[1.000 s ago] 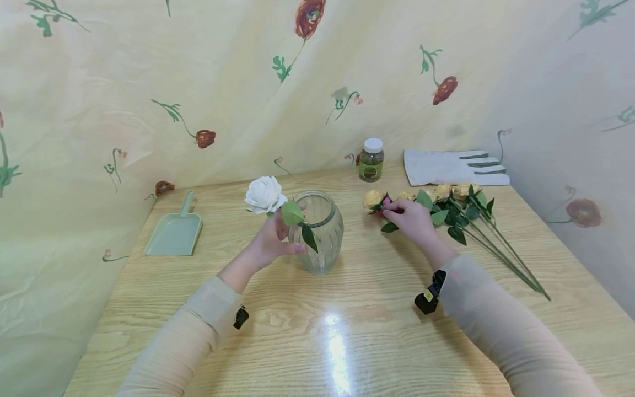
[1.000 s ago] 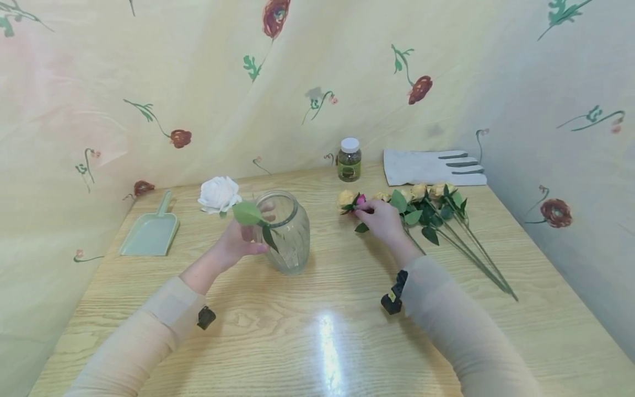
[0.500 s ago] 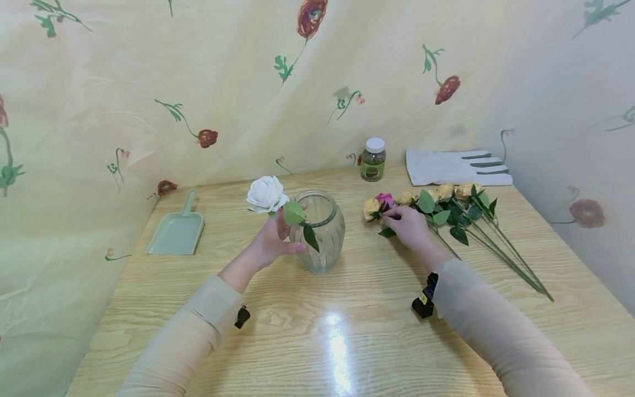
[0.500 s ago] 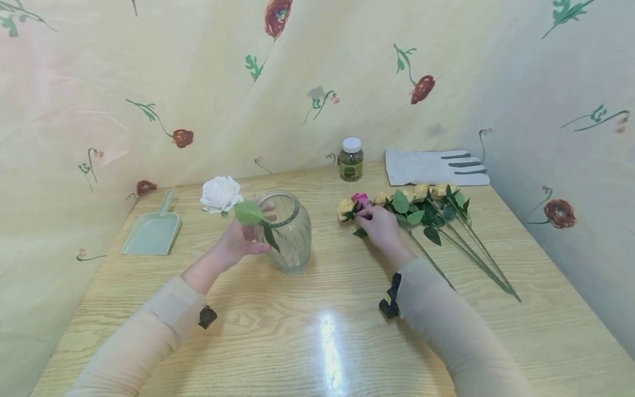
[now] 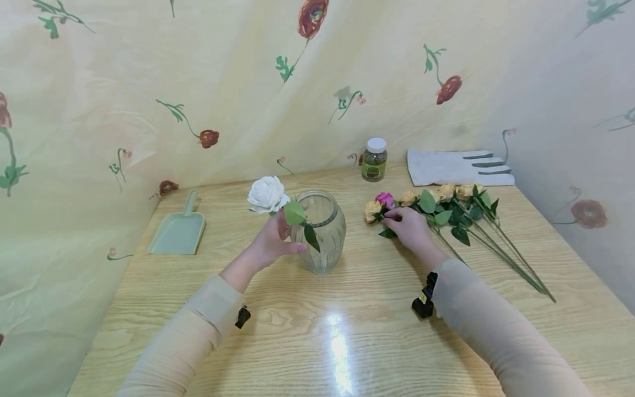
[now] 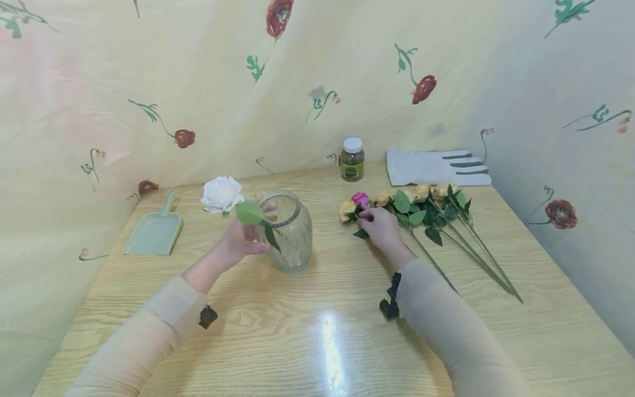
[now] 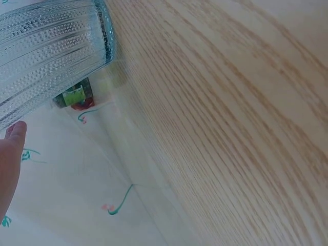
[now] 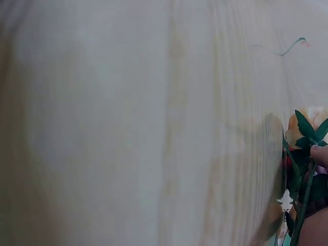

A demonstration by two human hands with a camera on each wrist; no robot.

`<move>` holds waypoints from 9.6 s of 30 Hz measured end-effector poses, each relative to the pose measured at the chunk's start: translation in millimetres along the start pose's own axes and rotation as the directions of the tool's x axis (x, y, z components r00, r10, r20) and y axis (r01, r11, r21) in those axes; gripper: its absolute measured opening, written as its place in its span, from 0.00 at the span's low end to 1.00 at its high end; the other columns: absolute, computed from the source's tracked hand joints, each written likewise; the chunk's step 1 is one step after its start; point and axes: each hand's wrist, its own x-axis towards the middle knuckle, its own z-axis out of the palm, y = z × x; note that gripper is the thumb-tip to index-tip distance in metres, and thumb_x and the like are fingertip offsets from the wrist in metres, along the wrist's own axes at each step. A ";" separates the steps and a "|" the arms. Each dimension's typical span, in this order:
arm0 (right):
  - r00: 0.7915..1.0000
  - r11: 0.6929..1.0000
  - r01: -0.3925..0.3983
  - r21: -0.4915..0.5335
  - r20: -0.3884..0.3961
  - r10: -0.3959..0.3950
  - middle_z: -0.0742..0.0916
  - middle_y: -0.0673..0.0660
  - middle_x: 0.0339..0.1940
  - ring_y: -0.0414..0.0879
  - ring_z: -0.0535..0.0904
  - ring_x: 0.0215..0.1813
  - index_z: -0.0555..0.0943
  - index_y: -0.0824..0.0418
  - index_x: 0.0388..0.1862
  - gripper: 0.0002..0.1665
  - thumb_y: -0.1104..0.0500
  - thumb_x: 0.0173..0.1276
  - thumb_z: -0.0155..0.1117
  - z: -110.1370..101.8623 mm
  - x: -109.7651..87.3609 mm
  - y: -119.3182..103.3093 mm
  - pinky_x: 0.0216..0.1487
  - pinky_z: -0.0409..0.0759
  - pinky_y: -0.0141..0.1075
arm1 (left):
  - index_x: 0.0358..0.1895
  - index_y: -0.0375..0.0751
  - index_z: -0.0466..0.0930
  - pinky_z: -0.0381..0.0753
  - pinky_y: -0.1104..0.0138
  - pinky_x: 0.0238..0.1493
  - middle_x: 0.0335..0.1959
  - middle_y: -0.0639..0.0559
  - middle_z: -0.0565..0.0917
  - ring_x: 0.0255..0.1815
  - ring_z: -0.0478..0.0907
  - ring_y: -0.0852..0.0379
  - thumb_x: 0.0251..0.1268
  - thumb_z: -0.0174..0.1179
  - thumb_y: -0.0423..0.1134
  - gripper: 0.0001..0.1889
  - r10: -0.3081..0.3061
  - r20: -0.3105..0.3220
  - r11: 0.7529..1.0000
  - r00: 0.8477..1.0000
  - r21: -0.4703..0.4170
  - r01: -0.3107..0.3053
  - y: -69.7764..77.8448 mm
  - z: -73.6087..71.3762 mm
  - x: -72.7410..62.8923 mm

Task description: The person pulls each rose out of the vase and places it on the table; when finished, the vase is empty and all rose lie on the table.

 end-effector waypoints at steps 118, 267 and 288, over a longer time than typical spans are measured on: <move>0.750 0.778 0.541 0.320 0.235 -0.618 0.85 0.49 0.37 0.40 0.80 0.38 0.85 0.59 0.36 0.05 0.63 0.62 0.65 -25.6 -36.6 -220.8 0.39 0.80 0.33 | 0.70 0.37 0.52 0.56 0.59 0.68 0.67 0.45 0.64 0.67 0.60 0.51 0.33 0.72 0.65 0.61 0.108 0.016 0.992 0.994 0.068 -0.109 -1.3 2.4 7.1; 0.995 0.935 0.019 0.355 0.088 -0.053 0.77 0.61 0.60 0.53 0.71 0.61 0.78 0.65 0.56 0.22 0.52 0.71 0.56 -48.3 -8.5 -50.0 0.52 0.74 0.40 | 0.70 0.44 0.43 0.59 0.47 0.65 0.68 0.37 0.58 0.66 0.59 0.39 0.35 0.73 0.62 0.61 0.089 0.008 0.996 0.996 -0.011 -0.089 -1.4 5.0 2.2; 0.985 0.989 0.137 0.062 0.094 -0.142 0.84 0.63 0.45 0.54 0.79 0.45 0.83 0.63 0.47 0.14 0.56 0.68 0.60 -16.3 -14.0 -46.1 0.42 0.78 0.45 | 0.70 0.46 0.43 0.59 0.47 0.66 0.68 0.37 0.58 0.66 0.60 0.39 0.37 0.73 0.59 0.60 0.098 0.008 0.995 0.995 -0.013 -0.098 -2.4 4.3 0.8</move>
